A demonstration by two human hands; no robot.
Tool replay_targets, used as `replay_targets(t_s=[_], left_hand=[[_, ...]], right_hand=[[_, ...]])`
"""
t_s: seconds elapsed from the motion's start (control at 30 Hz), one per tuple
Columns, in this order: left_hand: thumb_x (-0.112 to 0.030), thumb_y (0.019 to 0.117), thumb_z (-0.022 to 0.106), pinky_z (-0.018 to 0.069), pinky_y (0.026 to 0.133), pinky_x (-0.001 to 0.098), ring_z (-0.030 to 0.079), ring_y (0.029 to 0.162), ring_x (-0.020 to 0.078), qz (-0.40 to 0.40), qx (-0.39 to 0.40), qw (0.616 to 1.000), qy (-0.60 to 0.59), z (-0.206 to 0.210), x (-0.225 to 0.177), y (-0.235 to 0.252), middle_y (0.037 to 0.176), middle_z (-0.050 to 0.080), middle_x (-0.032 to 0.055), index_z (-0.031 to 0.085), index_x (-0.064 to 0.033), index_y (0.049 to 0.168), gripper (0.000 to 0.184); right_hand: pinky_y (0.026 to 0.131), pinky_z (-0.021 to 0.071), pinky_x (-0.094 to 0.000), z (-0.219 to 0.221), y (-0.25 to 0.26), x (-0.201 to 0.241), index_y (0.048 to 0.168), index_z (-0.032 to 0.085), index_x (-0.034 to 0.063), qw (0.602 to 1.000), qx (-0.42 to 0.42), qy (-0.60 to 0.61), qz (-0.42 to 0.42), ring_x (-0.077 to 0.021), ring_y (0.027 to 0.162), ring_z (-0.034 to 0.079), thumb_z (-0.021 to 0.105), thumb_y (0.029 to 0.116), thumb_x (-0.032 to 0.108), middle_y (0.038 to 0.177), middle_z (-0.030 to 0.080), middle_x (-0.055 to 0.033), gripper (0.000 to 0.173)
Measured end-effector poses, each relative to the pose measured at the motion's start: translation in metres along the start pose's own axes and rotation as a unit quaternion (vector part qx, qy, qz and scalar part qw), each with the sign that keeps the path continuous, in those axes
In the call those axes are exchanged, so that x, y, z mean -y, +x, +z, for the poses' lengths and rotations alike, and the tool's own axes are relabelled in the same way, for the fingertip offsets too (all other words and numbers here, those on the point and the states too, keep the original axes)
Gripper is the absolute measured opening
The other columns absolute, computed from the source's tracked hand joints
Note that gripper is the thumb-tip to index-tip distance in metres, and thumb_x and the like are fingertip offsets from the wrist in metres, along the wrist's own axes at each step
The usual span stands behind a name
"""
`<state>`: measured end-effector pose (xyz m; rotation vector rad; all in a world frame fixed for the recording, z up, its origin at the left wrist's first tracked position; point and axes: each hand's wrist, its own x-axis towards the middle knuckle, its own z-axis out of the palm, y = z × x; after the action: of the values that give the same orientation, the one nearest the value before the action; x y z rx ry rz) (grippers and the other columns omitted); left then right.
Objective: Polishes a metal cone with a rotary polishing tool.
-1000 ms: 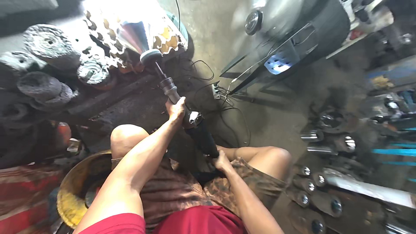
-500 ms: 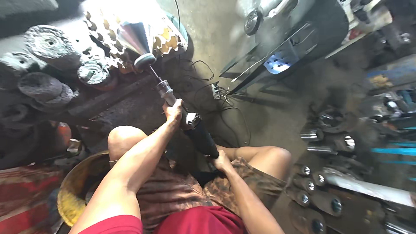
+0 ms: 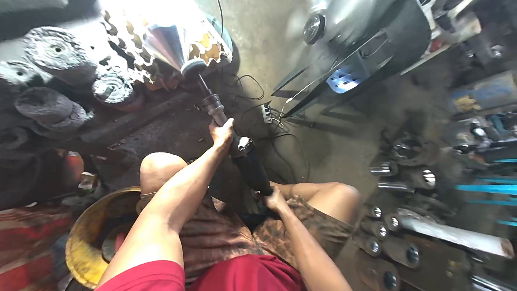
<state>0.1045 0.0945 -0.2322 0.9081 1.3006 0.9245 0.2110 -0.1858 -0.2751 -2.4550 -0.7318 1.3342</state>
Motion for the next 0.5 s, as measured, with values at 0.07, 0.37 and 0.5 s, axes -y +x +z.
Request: replay_targets(t_s=[0.07, 0.37, 0.5], left_hand=[[-0.013, 0.0853, 0.075, 0.0585, 0.069, 0.0370, 0.067, 0.075, 0.0152, -0.003, -0.002, 1.000, 0.007, 0.001, 0.001, 0.000, 0.087, 0.069, 0.0084, 0.065, -0.0021, 0.109, 0.028], [-0.013, 0.0870, 0.074, 0.0600, 0.062, 0.0379, 0.067, 0.066, 0.0167, -0.009, -0.006, 1.000, -0.018, -0.005, 0.000, -0.004, 0.080, 0.068, 0.0079, 0.064, -0.0022, 0.105, 0.023], [-0.013, 0.0868, 0.073, 0.0593, 0.062, 0.0367, 0.067, 0.065, 0.0158, -0.014, -0.010, 1.000, -0.013, -0.014, 0.000, -0.007, 0.078, 0.067, 0.0065, 0.064, -0.0034, 0.103, 0.021]], right_hand=[[0.087, 0.0592, -0.0514, 0.000, 0.000, 0.001, 0.107, 0.073, 0.0104, 1.000, 0.003, 0.000, 0.009, -0.0227, 0.091, 0.072, 0.083, 0.0802, 0.048, 0.096, 0.075, -0.0089, 0.047], [0.087, 0.0593, -0.0514, -0.002, -0.004, 0.005, 0.112, 0.070, 0.0073, 1.000, 0.008, -0.027, 0.008, -0.0249, 0.091, 0.073, 0.080, 0.0842, 0.049, 0.098, 0.074, -0.0114, 0.051], [0.089, 0.0586, -0.0524, -0.001, -0.006, 0.009, 0.111, 0.071, 0.0085, 0.998, 0.007, -0.060, 0.015, -0.0249, 0.094, 0.072, 0.080, 0.0840, 0.051, 0.099, 0.074, -0.0105, 0.051]])
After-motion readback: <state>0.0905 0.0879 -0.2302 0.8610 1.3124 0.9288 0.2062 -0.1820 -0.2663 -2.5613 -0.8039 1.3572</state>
